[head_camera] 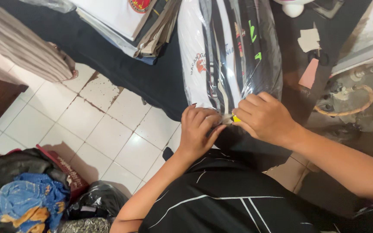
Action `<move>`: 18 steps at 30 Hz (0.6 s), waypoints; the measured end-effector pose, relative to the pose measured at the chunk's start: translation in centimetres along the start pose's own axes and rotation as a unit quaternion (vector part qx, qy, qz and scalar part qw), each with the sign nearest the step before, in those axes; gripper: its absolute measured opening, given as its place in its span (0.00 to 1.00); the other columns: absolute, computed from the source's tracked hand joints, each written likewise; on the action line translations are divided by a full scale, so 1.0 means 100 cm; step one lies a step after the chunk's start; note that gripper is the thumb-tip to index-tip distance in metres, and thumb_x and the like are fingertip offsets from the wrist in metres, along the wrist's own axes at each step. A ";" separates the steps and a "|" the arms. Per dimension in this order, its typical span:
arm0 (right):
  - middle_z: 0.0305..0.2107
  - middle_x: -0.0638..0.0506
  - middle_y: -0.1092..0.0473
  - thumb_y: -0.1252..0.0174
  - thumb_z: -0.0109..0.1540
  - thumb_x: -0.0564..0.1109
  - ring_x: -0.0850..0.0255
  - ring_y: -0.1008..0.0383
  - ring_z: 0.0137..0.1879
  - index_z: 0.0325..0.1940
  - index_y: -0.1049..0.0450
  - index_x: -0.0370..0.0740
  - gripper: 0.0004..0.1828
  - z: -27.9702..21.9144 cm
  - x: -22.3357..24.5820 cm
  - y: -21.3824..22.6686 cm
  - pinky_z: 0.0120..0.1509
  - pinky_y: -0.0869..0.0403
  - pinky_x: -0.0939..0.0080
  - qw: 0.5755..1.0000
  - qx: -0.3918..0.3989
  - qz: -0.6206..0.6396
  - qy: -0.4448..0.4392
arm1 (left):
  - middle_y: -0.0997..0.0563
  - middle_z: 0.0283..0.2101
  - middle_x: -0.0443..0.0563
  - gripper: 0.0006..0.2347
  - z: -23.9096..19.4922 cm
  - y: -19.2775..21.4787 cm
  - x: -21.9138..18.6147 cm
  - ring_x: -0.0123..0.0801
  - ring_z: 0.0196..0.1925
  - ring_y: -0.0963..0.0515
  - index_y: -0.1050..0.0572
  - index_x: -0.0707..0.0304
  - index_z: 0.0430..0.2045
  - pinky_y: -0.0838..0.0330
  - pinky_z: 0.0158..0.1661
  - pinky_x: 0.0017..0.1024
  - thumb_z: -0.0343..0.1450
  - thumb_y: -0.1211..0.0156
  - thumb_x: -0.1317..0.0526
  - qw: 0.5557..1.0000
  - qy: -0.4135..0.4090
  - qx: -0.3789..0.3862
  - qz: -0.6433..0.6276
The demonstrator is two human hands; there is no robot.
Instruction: The person uses a yellow stapler to seal a plastic-wrapped bundle of folded clothes on a table. They repeatedly staple the edges of the plastic packaging to secure it. After stapling, they pick up a stack of white polo shirts with black collars and place them on the table.
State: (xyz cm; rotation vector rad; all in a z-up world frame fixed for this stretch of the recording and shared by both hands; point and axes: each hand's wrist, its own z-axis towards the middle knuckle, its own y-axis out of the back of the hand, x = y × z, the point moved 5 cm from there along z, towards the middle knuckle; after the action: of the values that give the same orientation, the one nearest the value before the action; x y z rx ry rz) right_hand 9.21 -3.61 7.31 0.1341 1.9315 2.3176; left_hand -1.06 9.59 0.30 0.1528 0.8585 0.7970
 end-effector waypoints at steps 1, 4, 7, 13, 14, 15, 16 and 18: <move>0.29 0.54 0.33 0.33 0.53 0.48 0.58 0.32 0.40 0.37 0.24 0.42 0.12 0.000 0.001 0.000 0.43 0.35 0.58 1.000 0.004 -0.007 0.000 | 0.23 0.47 0.48 0.12 -0.001 0.002 -0.001 0.44 0.51 0.26 0.25 0.61 0.41 0.39 0.62 0.47 0.68 0.29 0.64 1.000 -0.005 -0.004 0.017; 0.30 0.53 0.33 0.32 0.52 0.50 0.57 0.32 0.40 0.38 0.24 0.41 0.15 0.002 0.004 0.001 0.43 0.35 0.57 1.000 0.011 -0.019 0.001 | 0.23 0.45 0.48 0.10 -0.002 0.003 -0.004 0.43 0.49 0.27 0.24 0.61 0.39 0.38 0.57 0.45 0.68 0.28 0.65 0.998 -0.008 -0.010 0.059; 0.31 0.53 0.33 0.32 0.52 0.50 0.57 0.32 0.41 0.38 0.25 0.41 0.16 0.004 0.004 0.004 0.44 0.35 0.57 1.000 0.009 -0.014 0.002 | 0.23 0.44 0.48 0.09 -0.003 0.001 -0.005 0.42 0.48 0.27 0.24 0.61 0.37 0.38 0.57 0.46 0.69 0.29 0.65 0.997 -0.003 -0.005 0.082; 0.31 0.53 0.33 0.32 0.52 0.51 0.57 0.32 0.41 0.39 0.25 0.41 0.17 0.004 0.004 0.004 0.44 0.35 0.57 1.000 0.017 -0.012 0.007 | 0.24 0.43 0.50 0.06 -0.003 -0.002 0.000 0.44 0.51 0.29 0.24 0.62 0.29 0.44 0.57 0.46 0.67 0.30 0.64 0.994 0.087 -0.012 0.070; 0.31 0.53 0.33 0.32 0.52 0.51 0.57 0.32 0.41 0.39 0.25 0.41 0.17 0.004 0.004 0.004 0.44 0.35 0.57 1.000 0.020 -0.014 0.007 | 0.24 0.42 0.50 0.06 -0.003 -0.003 0.002 0.43 0.50 0.29 0.24 0.61 0.27 0.44 0.57 0.45 0.66 0.30 0.64 0.991 0.116 -0.018 0.065; 0.31 0.53 0.33 0.32 0.52 0.51 0.57 0.32 0.41 0.39 0.25 0.41 0.17 0.004 0.004 0.003 0.44 0.36 0.57 1.000 0.023 -0.016 0.008 | 0.24 0.42 0.50 0.06 -0.004 -0.004 0.005 0.43 0.50 0.29 0.23 0.60 0.25 0.45 0.56 0.44 0.66 0.29 0.63 0.987 0.145 -0.024 0.060; 0.31 0.53 0.33 0.32 0.52 0.51 0.57 0.32 0.41 0.39 0.25 0.41 0.17 0.005 0.004 0.003 0.43 0.36 0.57 1.000 0.023 -0.012 0.008 | 0.24 0.42 0.49 0.06 -0.005 -0.005 0.005 0.43 0.50 0.29 0.23 0.61 0.26 0.44 0.57 0.43 0.66 0.29 0.63 0.986 0.157 -0.028 0.052; 0.31 0.53 0.33 0.32 0.51 0.52 0.57 0.32 0.41 0.40 0.25 0.41 0.18 0.005 0.002 0.003 0.43 0.36 0.57 1.000 0.022 -0.008 0.007 | 0.23 0.42 0.49 0.06 -0.007 -0.007 0.007 0.42 0.50 0.28 0.23 0.62 0.27 0.43 0.58 0.41 0.66 0.30 0.64 0.982 0.180 -0.036 0.034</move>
State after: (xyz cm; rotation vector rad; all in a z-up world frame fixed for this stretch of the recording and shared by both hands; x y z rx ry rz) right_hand 9.03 -3.19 7.73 0.1084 1.9841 2.2726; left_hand -0.89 9.40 -0.88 -0.0278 1.1673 0.9351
